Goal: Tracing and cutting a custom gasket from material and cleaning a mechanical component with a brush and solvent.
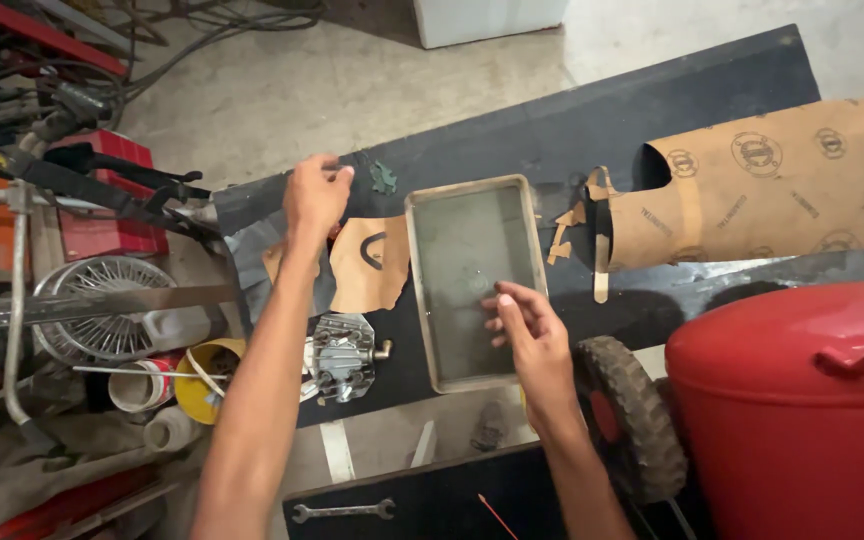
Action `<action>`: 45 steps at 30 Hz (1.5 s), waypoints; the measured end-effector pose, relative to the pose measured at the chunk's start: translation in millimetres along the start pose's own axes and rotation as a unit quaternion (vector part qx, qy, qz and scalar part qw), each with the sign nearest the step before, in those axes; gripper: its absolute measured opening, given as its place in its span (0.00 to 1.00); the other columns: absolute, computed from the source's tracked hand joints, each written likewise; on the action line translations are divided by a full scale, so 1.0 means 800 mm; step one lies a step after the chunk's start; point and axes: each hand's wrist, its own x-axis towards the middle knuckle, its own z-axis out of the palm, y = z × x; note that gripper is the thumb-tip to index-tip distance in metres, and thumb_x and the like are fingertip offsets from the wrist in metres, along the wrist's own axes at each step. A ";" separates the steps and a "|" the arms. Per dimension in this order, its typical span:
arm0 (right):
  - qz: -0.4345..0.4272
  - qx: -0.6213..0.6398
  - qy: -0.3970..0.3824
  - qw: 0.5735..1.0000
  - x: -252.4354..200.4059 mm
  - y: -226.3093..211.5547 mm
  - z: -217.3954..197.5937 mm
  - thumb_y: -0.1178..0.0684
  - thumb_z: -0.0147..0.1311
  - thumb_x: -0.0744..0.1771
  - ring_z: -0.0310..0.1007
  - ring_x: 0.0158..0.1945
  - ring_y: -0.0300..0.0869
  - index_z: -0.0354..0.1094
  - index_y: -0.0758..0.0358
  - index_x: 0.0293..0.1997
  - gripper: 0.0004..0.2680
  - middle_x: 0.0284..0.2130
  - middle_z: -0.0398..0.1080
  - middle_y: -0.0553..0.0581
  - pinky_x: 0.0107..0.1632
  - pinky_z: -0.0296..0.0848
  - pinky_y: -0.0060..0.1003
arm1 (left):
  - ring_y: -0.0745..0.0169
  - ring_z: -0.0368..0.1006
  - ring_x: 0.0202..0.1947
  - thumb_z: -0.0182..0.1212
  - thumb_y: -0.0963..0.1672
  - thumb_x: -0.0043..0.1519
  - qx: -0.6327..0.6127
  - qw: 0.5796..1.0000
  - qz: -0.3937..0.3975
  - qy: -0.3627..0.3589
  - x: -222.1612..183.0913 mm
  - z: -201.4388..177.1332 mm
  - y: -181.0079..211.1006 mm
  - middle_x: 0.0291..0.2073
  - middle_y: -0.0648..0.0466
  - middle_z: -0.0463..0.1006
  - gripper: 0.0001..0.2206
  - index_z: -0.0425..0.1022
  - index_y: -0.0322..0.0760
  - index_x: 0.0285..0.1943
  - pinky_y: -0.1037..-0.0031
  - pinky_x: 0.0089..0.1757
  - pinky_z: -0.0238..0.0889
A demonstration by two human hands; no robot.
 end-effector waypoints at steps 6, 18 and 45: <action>0.037 -0.029 0.004 0.999 -0.025 0.000 -0.022 0.55 0.52 0.69 0.75 0.36 0.40 0.71 0.66 0.57 0.11 0.41 0.79 0.64 0.36 0.74 0.29 | 0.53 0.77 0.54 0.60 0.49 0.65 -0.170 0.984 0.055 -0.012 -0.150 -0.102 0.049 0.52 0.51 0.83 0.16 0.78 0.41 0.59 0.64 0.52 0.69; -0.439 -0.357 0.142 0.812 0.027 -0.032 0.000 0.60 0.66 0.64 0.68 0.29 0.44 0.62 0.52 0.28 0.11 0.24 0.63 0.49 0.34 0.68 0.34 | 0.59 0.70 0.26 0.64 0.40 0.51 -0.306 0.902 0.278 0.122 -0.306 -0.060 0.142 0.25 0.59 0.69 0.08 0.69 0.47 0.30 0.71 0.28 0.63; -0.269 -0.435 -0.019 0.859 -0.166 -0.037 -0.022 0.55 0.59 0.67 0.78 0.47 0.60 0.72 0.59 0.60 0.14 0.45 0.77 0.67 0.43 0.78 0.50 | 0.50 0.77 0.48 0.62 0.42 0.59 -0.084 0.934 0.271 0.217 -0.338 -0.127 -0.025 0.45 0.55 0.83 0.12 0.80 0.49 0.51 0.57 0.47 0.64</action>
